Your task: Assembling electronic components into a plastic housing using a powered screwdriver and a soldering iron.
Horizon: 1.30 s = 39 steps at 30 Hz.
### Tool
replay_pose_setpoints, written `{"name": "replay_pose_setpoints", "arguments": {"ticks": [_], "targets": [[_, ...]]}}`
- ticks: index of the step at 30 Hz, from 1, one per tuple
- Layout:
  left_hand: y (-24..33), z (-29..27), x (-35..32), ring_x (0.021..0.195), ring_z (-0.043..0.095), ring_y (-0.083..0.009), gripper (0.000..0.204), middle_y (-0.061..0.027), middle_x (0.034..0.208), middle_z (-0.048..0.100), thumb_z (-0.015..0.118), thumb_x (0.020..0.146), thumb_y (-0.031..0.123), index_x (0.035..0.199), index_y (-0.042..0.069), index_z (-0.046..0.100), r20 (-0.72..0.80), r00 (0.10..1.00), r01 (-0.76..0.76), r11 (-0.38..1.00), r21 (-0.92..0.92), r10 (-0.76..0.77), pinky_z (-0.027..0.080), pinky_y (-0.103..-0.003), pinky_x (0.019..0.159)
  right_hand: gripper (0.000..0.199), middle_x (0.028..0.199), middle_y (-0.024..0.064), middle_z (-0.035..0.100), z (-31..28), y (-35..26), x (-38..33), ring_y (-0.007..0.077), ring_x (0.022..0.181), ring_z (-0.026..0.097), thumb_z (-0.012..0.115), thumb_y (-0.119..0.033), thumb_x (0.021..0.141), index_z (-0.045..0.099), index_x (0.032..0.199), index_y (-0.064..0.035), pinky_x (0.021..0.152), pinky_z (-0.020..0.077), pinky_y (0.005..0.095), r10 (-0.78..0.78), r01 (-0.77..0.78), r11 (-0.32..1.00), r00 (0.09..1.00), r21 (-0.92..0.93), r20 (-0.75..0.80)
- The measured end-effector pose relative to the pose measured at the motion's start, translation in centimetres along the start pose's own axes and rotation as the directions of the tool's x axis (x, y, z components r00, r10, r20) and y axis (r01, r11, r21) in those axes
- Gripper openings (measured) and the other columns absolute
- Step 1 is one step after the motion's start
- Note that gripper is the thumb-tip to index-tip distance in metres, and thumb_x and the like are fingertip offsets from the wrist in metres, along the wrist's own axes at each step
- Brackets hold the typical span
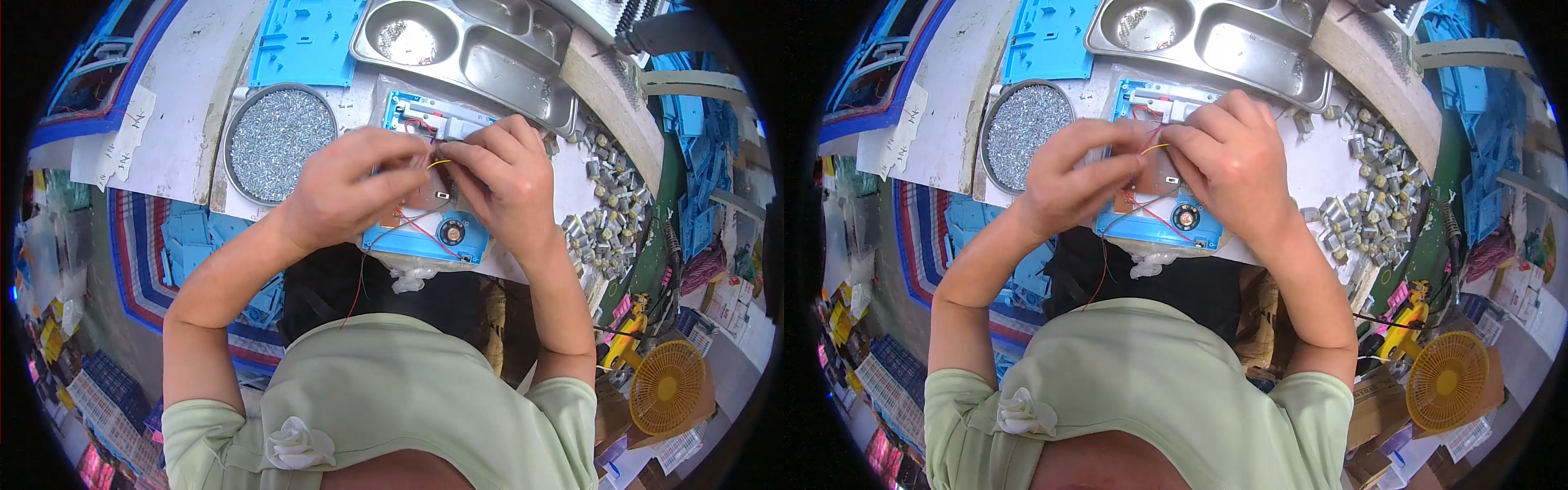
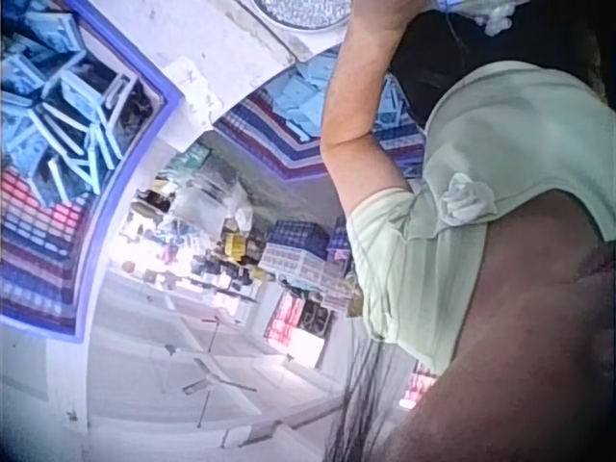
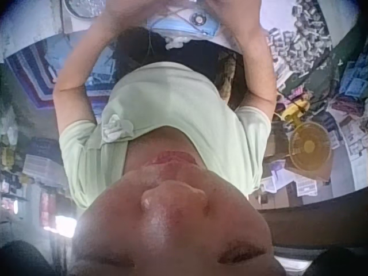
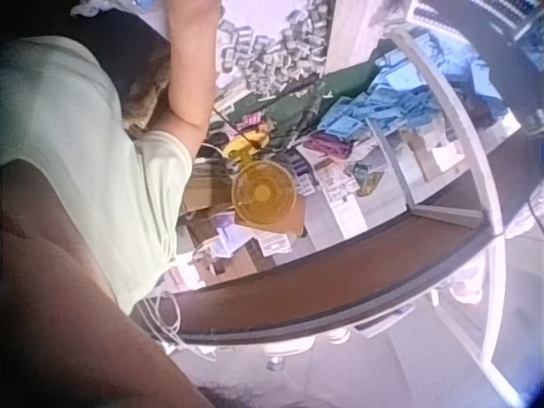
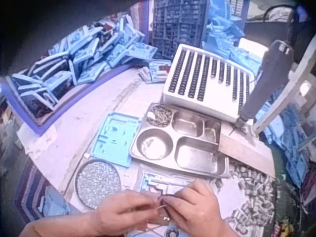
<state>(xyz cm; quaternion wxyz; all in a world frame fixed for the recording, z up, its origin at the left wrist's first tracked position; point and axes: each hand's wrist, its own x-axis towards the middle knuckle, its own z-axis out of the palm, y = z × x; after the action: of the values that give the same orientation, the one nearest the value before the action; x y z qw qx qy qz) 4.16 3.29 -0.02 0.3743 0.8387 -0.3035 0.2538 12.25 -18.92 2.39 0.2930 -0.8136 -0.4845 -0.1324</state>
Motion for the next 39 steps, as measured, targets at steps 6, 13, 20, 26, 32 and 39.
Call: {"name": "replay_pose_setpoints", "arguments": {"ticks": [6, 13, 20, 26, 32, 39], "targets": [[0.2, -0.7, 1.1, 0.072, 0.070, -0.0217, 0.019, -0.0097, 0.087, 0.073, 0.076, 0.085, 0.003, 0.104, 0.005, 0.074, -0.054, 0.977, 0.212, 0.974, 0.082, -0.208, 0.055, -0.031, 0.066, 0.018, 0.081, 0.0012, 0.063, 0.0, -0.5, -0.6, 0.0242, 0.082, 0.058, 0.079, -0.012, 0.074, 0.074, 0.091, -0.0112, 0.076, 0.0452, 0.0384, 0.032, -0.032, 0.999, 0.999, -0.011, -0.008], [1.1, 0.8, 1.7, 0.065, 0.068, -0.0095, 0.008, -0.0071, 0.076, 0.072, 0.072, 0.094, 0.006, 0.100, 0.000, 0.071, 0.007, 0.807, 0.543, 0.737, -0.403, -0.591, 0.052, -0.025, 0.057, 0.012, 0.079, 0.0015, 0.062, 1.2, -1.5, 0.0, 0.0238, 0.080, 0.058, 0.077, -0.014, 0.076, 0.071, 0.086, -0.0103, 0.079, 0.0421, 0.0407, 0.035, -0.045, 0.995, 0.994, -0.094, -0.107], [0.9, 0.7, 1.3, 0.064, 0.061, -0.0030, 0.009, -0.0019, 0.073, 0.069, 0.070, 0.096, 0.007, 0.095, -0.002, 0.068, 0.055, 0.667, 0.638, 0.531, -0.558, -0.743, 0.047, -0.021, 0.055, 0.011, 0.075, 0.0019, 0.059, 0.9, -1.8, 0.6, 0.0238, 0.078, 0.058, 0.076, -0.013, 0.076, 0.065, 0.078, -0.0110, 0.080, 0.0402, 0.0413, 0.049, -0.054, 0.986, 0.998, -0.157, -0.041], [-0.5, 0.5, 0.0, 0.075, 0.059, -0.0038, 0.005, 0.0005, 0.083, 0.067, 0.068, 0.097, 0.004, 0.098, -0.001, 0.067, -0.018, 0.684, 0.691, 0.656, -0.303, -0.729, 0.048, -0.021, 0.069, 0.019, 0.077, 0.0027, 0.063, 0.2, -1.0, -1.7, 0.0235, 0.077, 0.060, 0.083, -0.008, 0.070, 0.071, 0.085, -0.0089, 0.081, 0.0424, 0.0402, 0.075, -0.080, 0.991, 0.996, -0.112, -0.045], [0.2, 0.4, 0.3, 0.077, 0.062, -0.0056, 0.006, -0.0014, 0.084, 0.069, 0.069, 0.096, 0.004, 0.095, -0.002, 0.068, -0.093, 0.720, 0.660, 0.720, -0.215, -0.688, 0.050, -0.022, 0.071, 0.015, 0.076, 0.0025, 0.062, 0.6, -0.3, -1.8, 0.0237, 0.075, 0.058, 0.081, -0.011, 0.074, 0.070, 0.084, -0.0098, 0.081, 0.0412, 0.0403, 0.072, -0.079, 0.995, 0.991, -0.059, -0.114], [0.4, 0.9, -0.9, 0.073, 0.064, -0.0109, 0.010, -0.0076, 0.091, 0.069, 0.070, 0.093, 0.002, 0.102, -0.001, 0.068, -0.127, 0.800, 0.598, 0.768, 0.228, -0.586, 0.052, -0.025, 0.070, 0.015, 0.075, 0.0033, 0.063, -0.3, 0.1, -3.1, 0.0241, 0.074, 0.058, 0.082, -0.010, 0.075, 0.068, 0.081, -0.0087, 0.079, 0.0413, 0.0385, 0.209, -0.215, 0.976, 0.971, -0.040, -0.114]]}}
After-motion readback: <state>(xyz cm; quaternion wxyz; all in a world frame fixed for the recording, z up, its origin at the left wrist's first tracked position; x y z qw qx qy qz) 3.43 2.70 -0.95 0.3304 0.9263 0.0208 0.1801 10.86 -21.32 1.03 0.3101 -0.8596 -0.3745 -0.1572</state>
